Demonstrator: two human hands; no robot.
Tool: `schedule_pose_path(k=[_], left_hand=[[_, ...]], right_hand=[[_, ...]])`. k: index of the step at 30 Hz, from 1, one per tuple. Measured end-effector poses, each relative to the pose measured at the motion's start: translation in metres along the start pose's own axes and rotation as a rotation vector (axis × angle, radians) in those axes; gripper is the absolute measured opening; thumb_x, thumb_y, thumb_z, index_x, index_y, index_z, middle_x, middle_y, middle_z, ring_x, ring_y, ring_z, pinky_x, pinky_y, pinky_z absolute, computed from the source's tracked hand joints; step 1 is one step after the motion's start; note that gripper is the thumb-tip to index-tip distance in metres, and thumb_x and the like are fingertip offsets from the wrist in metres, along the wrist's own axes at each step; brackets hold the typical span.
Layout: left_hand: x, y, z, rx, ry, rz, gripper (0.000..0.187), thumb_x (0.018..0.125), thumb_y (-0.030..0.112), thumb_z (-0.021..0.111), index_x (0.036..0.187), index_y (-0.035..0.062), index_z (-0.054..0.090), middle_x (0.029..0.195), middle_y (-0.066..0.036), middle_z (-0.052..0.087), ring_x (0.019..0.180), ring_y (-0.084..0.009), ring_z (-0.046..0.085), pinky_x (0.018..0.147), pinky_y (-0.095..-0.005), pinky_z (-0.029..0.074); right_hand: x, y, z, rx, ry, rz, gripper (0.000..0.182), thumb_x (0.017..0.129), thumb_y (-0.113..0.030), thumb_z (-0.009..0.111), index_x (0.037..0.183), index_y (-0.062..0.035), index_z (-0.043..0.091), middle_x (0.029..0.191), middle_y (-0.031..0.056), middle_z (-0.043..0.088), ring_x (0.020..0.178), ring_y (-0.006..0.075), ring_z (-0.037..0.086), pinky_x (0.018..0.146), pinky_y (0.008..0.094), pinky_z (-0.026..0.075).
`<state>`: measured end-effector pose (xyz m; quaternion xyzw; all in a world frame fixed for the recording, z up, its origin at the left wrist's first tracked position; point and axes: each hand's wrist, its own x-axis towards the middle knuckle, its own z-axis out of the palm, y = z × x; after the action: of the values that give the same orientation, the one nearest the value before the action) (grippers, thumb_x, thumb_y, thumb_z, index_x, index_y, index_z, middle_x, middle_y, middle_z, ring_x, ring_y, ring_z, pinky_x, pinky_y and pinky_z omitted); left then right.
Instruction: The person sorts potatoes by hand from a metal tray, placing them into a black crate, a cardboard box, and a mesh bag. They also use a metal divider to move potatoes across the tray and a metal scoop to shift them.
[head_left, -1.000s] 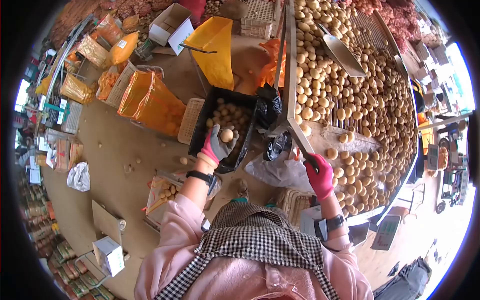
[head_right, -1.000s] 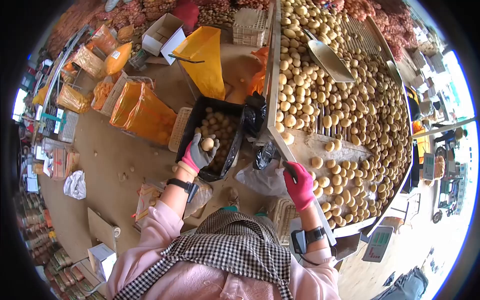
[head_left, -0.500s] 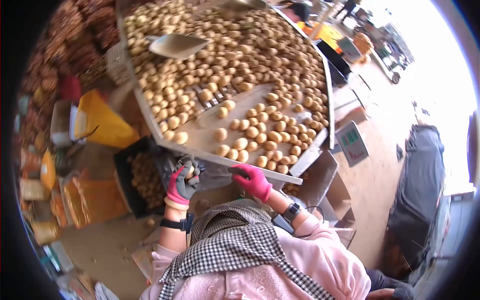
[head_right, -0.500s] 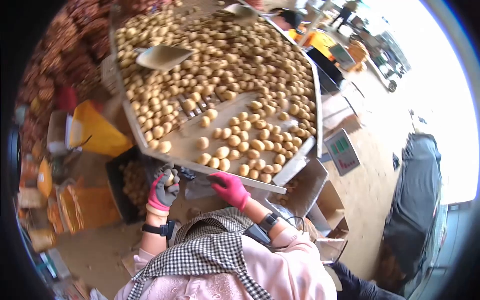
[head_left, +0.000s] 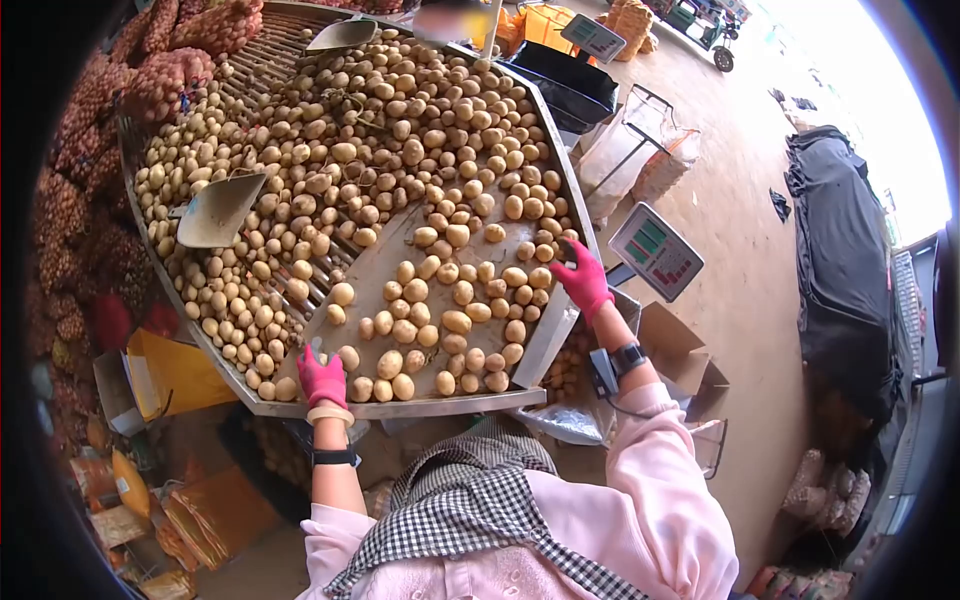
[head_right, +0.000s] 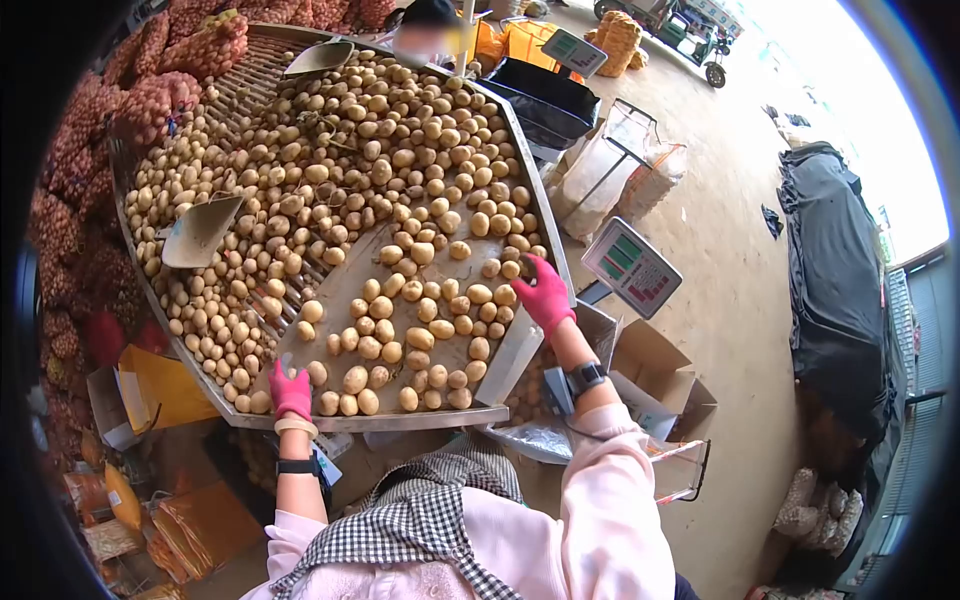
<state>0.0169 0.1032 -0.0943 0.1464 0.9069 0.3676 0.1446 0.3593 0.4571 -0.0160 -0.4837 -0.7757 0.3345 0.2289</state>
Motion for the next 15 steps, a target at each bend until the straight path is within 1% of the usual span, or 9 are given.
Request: schedule_pose_path(k=[2, 3, 5, 7, 9, 11, 13, 14, 15], left_hand=[[-0.006, 0.006, 0.001, 0.034, 0.016, 0.046, 0.044, 0.078, 0.014, 0.069, 0.122, 0.0082, 0.062, 0.12, -0.018, 0.057, 0.105, -0.0344, 0.06, 0.092, -0.0426, 0.05], [-0.008, 0.009, 0.002, 0.062, -0.055, 0.06, 0.041, 0.079, 0.016, 0.069, 0.118, 0.0077, 0.064, 0.117, -0.018, 0.059, 0.103, -0.0347, 0.061, 0.091, -0.0421, 0.05], [-0.022, 0.034, -0.003, 0.141, -0.1, 0.141, 0.034, 0.081, 0.02, 0.069, 0.112, 0.0066, 0.067, 0.11, -0.017, 0.063, 0.098, -0.0362, 0.063, 0.09, -0.042, 0.05], [-0.03, 0.045, -0.003, 0.182, -0.083, 0.136, 0.035, 0.081, 0.017, 0.07, 0.114, 0.0055, 0.066, 0.114, -0.017, 0.061, 0.101, -0.0352, 0.061, 0.092, -0.0426, 0.049], [-0.053, 0.079, -0.002, 0.232, 0.169, 0.467, 0.036, 0.081, 0.013, 0.07, 0.115, 0.0037, 0.063, 0.116, -0.017, 0.059, 0.103, -0.0346, 0.059, 0.092, -0.0432, 0.049], [-0.073, 0.119, 0.003, -0.181, -0.041, 0.351, 0.042, 0.084, 0.005, 0.068, 0.125, 0.0046, 0.058, 0.125, -0.015, 0.056, 0.114, -0.0314, 0.056, 0.098, -0.0399, 0.046], [-0.085, 0.134, 0.031, -0.827, -0.361, -0.042, 0.043, 0.091, 0.008, 0.063, 0.133, 0.0082, 0.054, 0.131, -0.013, 0.056, 0.115, -0.0259, 0.056, 0.098, -0.0373, 0.047], [-0.087, 0.148, 0.039, -0.828, -0.359, -0.042, 0.043, 0.091, 0.008, 0.063, 0.133, 0.0082, 0.054, 0.131, -0.013, 0.056, 0.115, -0.0259, 0.056, 0.098, -0.0373, 0.047], [-0.087, 0.161, 0.046, -1.072, -0.426, -0.229, 0.037, 0.094, 0.012, 0.06, 0.131, 0.008, 0.056, 0.131, -0.014, 0.057, 0.112, -0.0257, 0.058, 0.092, -0.0354, 0.05]], right_hand=[[0.059, 0.006, 0.013, -0.008, 0.077, -0.04, 0.058, 0.078, -0.025, 0.072, 0.132, -0.0101, 0.054, 0.124, 0.0182, 0.061, 0.114, 0.0339, 0.059, 0.098, 0.0411, 0.047], [0.086, 0.013, 0.023, -0.105, 0.108, -0.178, 0.061, 0.077, -0.025, 0.072, 0.133, -0.0117, 0.053, 0.123, 0.0165, 0.06, 0.114, 0.0355, 0.058, 0.099, 0.0421, 0.046], [0.11, 0.009, 0.044, -0.627, 0.043, -0.222, 0.059, 0.074, -0.024, 0.074, 0.129, -0.0119, 0.054, 0.117, 0.0143, 0.059, 0.108, 0.0365, 0.058, 0.094, 0.0444, 0.048], [0.124, 0.011, 0.056, -0.756, 0.016, -0.24, 0.057, 0.073, -0.024, 0.075, 0.125, -0.0123, 0.054, 0.114, 0.0131, 0.059, 0.105, 0.0359, 0.059, 0.091, 0.0451, 0.048], [0.139, 0.007, 0.062, -0.879, -0.003, -0.252, 0.056, 0.071, -0.024, 0.076, 0.121, -0.0126, 0.055, 0.111, 0.012, 0.058, 0.101, 0.0352, 0.059, 0.087, 0.0458, 0.049], [0.133, -0.011, 0.055, -0.749, -0.042, -0.169, 0.05, 0.07, -0.025, 0.077, 0.113, -0.0123, 0.055, 0.106, 0.0122, 0.058, 0.098, 0.0329, 0.059, 0.081, 0.0464, 0.049], [0.101, -0.039, 0.049, -0.33, -0.062, -0.141, 0.054, 0.069, -0.025, 0.079, 0.114, -0.0089, 0.054, 0.109, 0.0169, 0.059, 0.102, 0.0359, 0.059, 0.085, 0.0456, 0.05], [0.079, -0.048, 0.05, -0.069, -0.184, -0.196, 0.062, 0.071, -0.027, 0.079, 0.124, -0.0076, 0.052, 0.114, 0.0188, 0.061, 0.108, 0.0339, 0.06, 0.092, 0.0429, 0.05], [0.066, -0.056, 0.05, 0.189, -0.622, -0.141, 0.072, 0.074, -0.032, 0.08, 0.133, -0.0066, 0.048, 0.119, 0.0189, 0.062, 0.111, 0.0295, 0.062, 0.096, 0.0399, 0.049]])
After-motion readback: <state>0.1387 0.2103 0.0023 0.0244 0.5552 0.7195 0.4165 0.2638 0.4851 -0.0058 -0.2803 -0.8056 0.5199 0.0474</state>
